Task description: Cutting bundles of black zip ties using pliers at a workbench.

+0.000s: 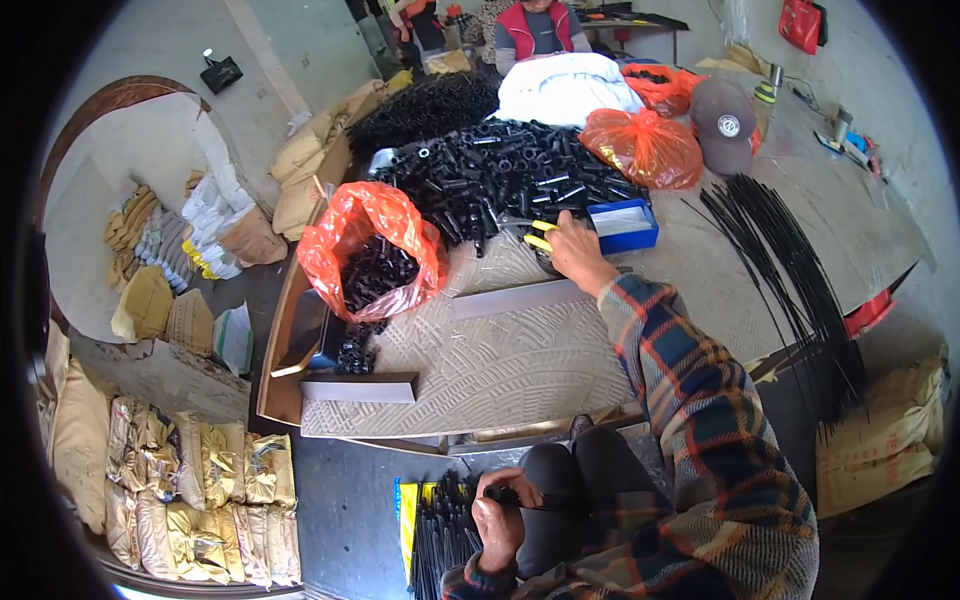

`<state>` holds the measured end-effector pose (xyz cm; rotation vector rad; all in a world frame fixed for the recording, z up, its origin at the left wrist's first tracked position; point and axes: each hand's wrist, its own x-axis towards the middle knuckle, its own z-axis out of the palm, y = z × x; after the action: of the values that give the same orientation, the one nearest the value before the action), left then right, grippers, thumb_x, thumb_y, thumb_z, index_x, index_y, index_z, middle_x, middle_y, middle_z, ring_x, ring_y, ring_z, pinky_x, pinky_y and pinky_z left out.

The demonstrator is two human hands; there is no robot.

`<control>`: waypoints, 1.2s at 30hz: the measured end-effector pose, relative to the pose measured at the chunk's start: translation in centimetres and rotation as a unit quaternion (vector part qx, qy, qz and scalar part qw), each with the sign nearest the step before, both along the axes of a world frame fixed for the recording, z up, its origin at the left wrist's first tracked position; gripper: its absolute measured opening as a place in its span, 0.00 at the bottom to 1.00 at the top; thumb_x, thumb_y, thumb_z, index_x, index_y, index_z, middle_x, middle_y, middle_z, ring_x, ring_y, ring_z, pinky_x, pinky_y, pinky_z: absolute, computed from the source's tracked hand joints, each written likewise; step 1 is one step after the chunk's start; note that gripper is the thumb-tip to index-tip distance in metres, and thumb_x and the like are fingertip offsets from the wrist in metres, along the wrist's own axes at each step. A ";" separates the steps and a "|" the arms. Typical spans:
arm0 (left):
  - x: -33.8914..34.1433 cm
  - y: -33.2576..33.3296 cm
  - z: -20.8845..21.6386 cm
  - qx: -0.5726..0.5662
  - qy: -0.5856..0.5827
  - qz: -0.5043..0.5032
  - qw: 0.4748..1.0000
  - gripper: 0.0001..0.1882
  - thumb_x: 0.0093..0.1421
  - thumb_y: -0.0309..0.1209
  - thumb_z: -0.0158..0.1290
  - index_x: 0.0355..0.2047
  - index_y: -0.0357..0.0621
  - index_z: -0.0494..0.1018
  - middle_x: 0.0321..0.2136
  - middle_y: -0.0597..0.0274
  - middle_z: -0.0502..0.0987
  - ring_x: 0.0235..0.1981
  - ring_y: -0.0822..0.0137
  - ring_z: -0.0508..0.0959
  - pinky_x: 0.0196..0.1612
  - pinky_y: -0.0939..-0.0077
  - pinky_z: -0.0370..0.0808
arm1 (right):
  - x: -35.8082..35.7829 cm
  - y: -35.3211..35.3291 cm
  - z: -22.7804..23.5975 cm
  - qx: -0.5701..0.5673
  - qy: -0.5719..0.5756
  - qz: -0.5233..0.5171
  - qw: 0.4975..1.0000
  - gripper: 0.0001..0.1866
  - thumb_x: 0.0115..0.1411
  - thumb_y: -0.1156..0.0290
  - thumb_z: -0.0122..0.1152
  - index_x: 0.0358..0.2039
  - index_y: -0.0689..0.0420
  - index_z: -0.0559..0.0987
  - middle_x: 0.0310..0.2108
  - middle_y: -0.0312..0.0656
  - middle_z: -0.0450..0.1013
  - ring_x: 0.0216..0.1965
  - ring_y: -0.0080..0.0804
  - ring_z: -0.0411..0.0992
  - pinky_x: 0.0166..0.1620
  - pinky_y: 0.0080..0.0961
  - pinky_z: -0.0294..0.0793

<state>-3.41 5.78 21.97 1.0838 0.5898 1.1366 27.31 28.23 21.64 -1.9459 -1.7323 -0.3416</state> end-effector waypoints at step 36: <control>1.9 -4.3 4.4 0.033 0.059 0.005 0.998 0.35 0.60 0.60 0.27 0.35 0.36 0.64 0.26 0.62 0.67 0.24 0.75 0.66 0.29 0.82 0.63 | -15.0 -27.0 4.8 0.177 0.388 0.389 0.817 0.12 0.47 0.74 0.66 0.33 0.60 0.75 0.36 0.45 0.66 0.34 0.34 0.68 0.33 0.22 0.68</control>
<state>-1.55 1.49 26.34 1.2118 0.6551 1.1126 12.29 1.19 26.48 -0.7794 -1.5543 0.3697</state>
